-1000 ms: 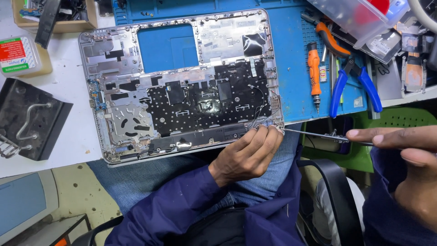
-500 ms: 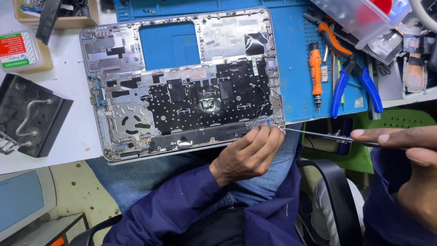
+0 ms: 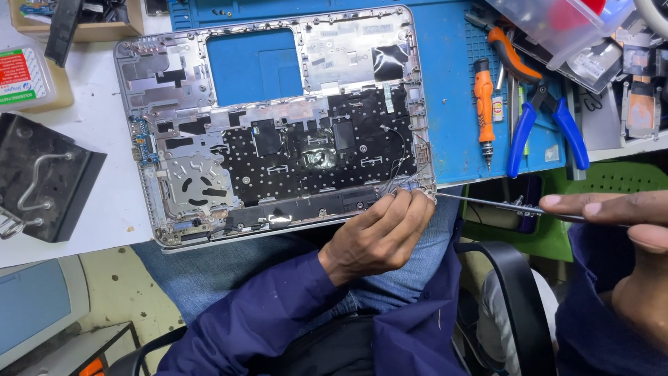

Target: The person selects small screws from a plastic container and uses a screwdriver to fasten them into the chassis of a disassembled laptop resting on their lap. The task involves repeatedly reaching for screws and securing them into the device's frame.

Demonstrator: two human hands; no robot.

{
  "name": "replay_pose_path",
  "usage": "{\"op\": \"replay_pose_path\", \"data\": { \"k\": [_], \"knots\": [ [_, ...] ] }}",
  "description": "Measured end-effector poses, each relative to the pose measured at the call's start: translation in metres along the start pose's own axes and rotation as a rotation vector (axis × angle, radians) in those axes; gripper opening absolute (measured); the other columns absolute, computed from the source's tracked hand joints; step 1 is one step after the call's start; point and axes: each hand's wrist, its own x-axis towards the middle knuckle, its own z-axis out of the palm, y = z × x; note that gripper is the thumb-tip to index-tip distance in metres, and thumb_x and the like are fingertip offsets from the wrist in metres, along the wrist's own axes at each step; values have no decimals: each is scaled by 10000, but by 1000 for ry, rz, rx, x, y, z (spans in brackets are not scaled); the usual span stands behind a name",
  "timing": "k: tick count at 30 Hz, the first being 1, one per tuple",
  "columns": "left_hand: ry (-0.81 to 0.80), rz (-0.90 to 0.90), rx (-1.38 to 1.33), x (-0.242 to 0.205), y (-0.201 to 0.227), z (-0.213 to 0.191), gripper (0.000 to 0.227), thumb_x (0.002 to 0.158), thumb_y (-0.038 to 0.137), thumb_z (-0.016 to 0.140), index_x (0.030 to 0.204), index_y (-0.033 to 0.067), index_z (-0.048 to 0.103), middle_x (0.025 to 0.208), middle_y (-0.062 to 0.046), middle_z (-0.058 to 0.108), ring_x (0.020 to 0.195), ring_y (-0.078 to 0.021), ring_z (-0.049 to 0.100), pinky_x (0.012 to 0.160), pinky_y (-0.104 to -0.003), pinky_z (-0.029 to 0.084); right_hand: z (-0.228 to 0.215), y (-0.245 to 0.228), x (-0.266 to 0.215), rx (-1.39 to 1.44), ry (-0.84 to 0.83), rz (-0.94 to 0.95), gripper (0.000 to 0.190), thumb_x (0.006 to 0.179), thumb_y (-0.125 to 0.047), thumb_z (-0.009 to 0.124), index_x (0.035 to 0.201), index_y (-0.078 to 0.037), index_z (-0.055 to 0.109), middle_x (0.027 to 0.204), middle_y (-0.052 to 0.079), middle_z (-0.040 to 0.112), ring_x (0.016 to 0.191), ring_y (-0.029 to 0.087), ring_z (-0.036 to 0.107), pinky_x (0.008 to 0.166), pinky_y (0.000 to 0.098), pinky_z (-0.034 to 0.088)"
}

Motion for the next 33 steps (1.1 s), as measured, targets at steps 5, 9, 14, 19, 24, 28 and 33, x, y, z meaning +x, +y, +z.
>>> {"op": "replay_pose_path", "data": {
  "k": [5,9,14,19,24,28,33],
  "knots": [
    [-3,-3,2,0,0,0,147,1051,82,634,1020,77,777,1015,-38,680,924,-147,660,874,-264,519,-1,7,1,-1,-25,-31,684,840,-39,849,1328,105,393,1258,194,685,1095,269,721,1004,342,524],
    [-7,-2,16,-1,1,1,145,1054,88,629,1033,80,773,1022,-34,677,926,-147,656,883,-268,514,-10,68,-16,30,-235,3,1085,488,-41,906,1432,62,382,1372,76,648,1266,121,613,1189,223,366],
    [-14,6,40,-2,1,2,192,1053,69,582,1029,88,771,1028,-38,664,937,-148,649,883,-262,522,-6,34,-7,17,-144,23,782,671,-26,856,1320,117,444,1330,162,673,1184,226,683,1106,314,480],
    [8,-6,7,-2,0,0,180,1054,82,594,1025,85,772,1016,-40,683,930,-154,658,888,-269,538,-11,26,-2,118,-119,-75,790,688,-3,827,1305,89,343,1263,255,653,1125,325,729,1071,406,551],
    [4,-39,-102,-2,-1,-5,133,1047,66,640,1091,28,760,1029,-94,729,949,-202,691,869,-307,573,-12,23,-1,78,-116,-110,776,720,42,806,1350,105,357,1282,213,656,1149,277,727,1061,328,535],
    [-20,-50,-84,-2,3,-2,172,1057,72,600,1080,44,768,1049,-88,713,971,-204,676,871,-302,573,-9,21,-2,73,-47,-51,565,854,88,775,1277,103,401,1241,214,661,1101,273,744,979,305,550],
    [-36,-26,-41,-2,2,-2,170,1071,101,602,1079,48,764,1040,-54,683,964,-180,658,898,-286,542,-12,50,-22,113,-154,52,1087,404,-50,940,1321,96,375,1346,188,659,1193,214,684,1069,271,475]
  ]
}}
